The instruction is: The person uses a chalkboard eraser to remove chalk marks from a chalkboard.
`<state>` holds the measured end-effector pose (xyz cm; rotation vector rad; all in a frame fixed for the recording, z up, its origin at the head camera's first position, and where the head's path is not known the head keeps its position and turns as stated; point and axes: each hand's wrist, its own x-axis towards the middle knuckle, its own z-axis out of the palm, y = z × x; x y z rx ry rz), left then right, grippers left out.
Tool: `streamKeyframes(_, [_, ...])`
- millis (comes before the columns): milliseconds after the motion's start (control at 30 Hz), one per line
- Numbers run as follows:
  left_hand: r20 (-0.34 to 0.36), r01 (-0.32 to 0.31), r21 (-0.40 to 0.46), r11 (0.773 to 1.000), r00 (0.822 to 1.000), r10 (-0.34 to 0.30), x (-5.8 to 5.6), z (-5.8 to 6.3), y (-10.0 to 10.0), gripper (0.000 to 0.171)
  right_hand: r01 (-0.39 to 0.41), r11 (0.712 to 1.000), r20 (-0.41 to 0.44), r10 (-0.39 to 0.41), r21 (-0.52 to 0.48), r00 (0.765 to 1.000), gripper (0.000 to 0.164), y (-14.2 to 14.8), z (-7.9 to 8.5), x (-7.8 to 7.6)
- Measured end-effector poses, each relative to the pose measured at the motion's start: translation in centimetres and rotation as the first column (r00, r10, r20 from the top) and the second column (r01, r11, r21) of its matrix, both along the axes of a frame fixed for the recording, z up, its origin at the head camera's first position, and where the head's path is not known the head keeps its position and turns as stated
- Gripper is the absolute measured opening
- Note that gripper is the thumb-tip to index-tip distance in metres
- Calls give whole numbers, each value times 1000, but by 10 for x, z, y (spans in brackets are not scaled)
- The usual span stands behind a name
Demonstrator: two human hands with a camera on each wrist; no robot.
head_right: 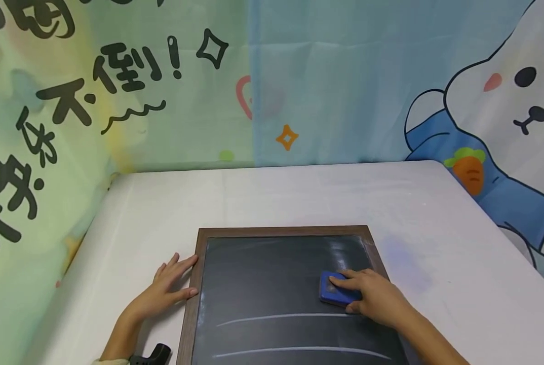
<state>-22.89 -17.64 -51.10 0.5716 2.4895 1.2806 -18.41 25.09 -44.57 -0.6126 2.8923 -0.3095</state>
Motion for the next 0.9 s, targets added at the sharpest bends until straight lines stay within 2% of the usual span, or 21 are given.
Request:
streamKeyframes(133, [10, -3, -14, 1000, 1000, 3, -1, 1, 1, 71, -86, 996, -19, 86, 15, 996, 58, -49, 7, -10])
streamKeyframes(300, [17, 6, -1, 1000, 1000, -6, -1, 1, 2, 71, -215, 976, -37, 217, 39, 975, 57, -119, 14, -23])
streamKeyframes(400, [11, 12, 3, 1000, 1000, -12, -1, 0, 3, 71, -238, 969, -7, 239, 65, 971, 56, -155, 14, -28])
streamKeyframes(533, [13, 16, -15, 1000, 1000, -15, 0, 0, 5, 70, -246, 965, 24, 244, 91, 969, 55, -188, 12, -28])
streamKeyframes(633, [20, 14, -24, 1000, 1000, -13, 2, 0, 5, 69, -260, 960, 19, 260, 99, 966, 55, -198, 11, -27])
streamKeyframes(733, [26, 2, -28, 1000, 1000, -1, 4, 0, 5, 68, -261, 962, 21, 260, 78, 965, 56, -193, 10, -25])
streamKeyframes(800, [30, -5, -25, 1000, 1000, 6, 6, 2, 5, 68, -246, 968, 21, 245, 47, 969, 56, -181, 10, -24])
streamKeyframes(900, [31, -2, -23, 1000, 1000, 3, 6, 5, 5, 69, -213, 977, -13, 213, 0, 977, 57, -145, 9, -20])
